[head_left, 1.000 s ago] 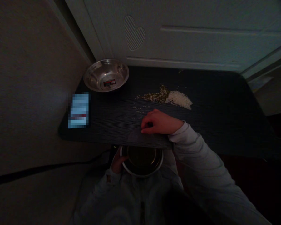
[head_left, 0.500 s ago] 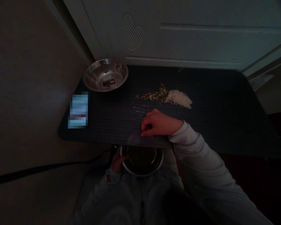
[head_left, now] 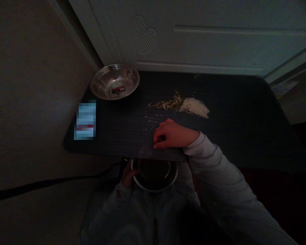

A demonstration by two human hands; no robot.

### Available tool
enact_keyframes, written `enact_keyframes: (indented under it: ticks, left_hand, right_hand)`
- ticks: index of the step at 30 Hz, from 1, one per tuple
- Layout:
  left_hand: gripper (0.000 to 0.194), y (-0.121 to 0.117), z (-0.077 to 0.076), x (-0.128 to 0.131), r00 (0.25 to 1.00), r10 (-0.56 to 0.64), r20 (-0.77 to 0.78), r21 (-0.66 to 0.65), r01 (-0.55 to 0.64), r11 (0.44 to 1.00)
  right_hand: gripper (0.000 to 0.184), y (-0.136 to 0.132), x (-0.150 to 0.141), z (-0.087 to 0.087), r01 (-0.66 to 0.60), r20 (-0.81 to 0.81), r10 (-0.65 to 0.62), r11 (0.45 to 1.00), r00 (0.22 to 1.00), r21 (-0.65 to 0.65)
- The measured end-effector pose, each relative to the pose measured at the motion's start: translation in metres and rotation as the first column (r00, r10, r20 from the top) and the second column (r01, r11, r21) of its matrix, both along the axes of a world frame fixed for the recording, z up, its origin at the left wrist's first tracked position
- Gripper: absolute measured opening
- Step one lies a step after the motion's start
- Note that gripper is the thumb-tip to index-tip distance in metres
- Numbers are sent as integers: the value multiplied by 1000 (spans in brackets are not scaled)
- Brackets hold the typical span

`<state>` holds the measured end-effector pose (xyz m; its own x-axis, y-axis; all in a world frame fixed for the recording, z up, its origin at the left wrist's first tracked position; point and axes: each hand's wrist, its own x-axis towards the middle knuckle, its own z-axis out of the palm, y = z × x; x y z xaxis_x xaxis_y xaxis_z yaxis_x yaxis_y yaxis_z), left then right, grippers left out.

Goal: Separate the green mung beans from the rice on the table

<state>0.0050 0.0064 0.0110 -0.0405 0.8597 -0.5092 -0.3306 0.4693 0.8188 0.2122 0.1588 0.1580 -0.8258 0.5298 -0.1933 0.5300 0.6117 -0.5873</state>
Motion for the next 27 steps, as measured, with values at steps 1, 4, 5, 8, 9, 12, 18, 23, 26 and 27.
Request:
enact_keyframes:
  ticks: [1, 4, 5, 8, 9, 12, 18, 23, 26, 27]
  left_hand:
    - [49, 0, 0, 0, 1000, -1, 6, -1, 1, 1000]
    - [50, 0, 3, 1, 1000, 4, 4, -15, -4, 1000]
    - [50, 1, 4, 1, 1000, 3, 1, -19, -3, 1000]
    - [50, 1, 6, 2, 1000, 7, 2, -16, -7, 1000]
    - [50, 1, 6, 2, 1000, 17, 8, -15, -17, 1000]
    - [47, -1, 3, 3, 997, 69, 26, -31, -69, 997]
    - [46, -2, 0, 2, 995, 97, 24, -69, -95, 993]
    - [56, -1, 2, 2, 996, 62, 60, -63, -58, 996]
    - [56, -1, 4, 2, 997, 59, 56, -59, -55, 997]
    - [56, -1, 4, 2, 997, 62, 53, -51, -60, 997]
  right_hand:
    - [17, 0, 0, 0, 0, 1, 0, 1000, 1000, 2]
    - [17, 0, 0, 0, 0, 9, 0, 1000, 1000, 4]
    - [17, 0, 0, -1, -2, 9, 2, 1000, 1000, 3]
    - [18, 0, 0, -1, 2, 3, -2, 1000, 1000, 3]
    - [18, 0, 0, -2, 6, -2, -6, 1000, 1000, 3]
    - [19, 0, -2, -3, 39, -15, -39, 999, 999, 12]
    - [15, -6, -12, -11, 233, -98, -229, 972, 969, 36]
    - [17, -10, -17, -16, 255, -215, -241, 966, 946, 41]
    - [8, -12, -21, -19, 243, -254, -209, 964, 944, 111]
    - [9, -12, -23, -20, 251, -258, -210, 958, 943, 140]
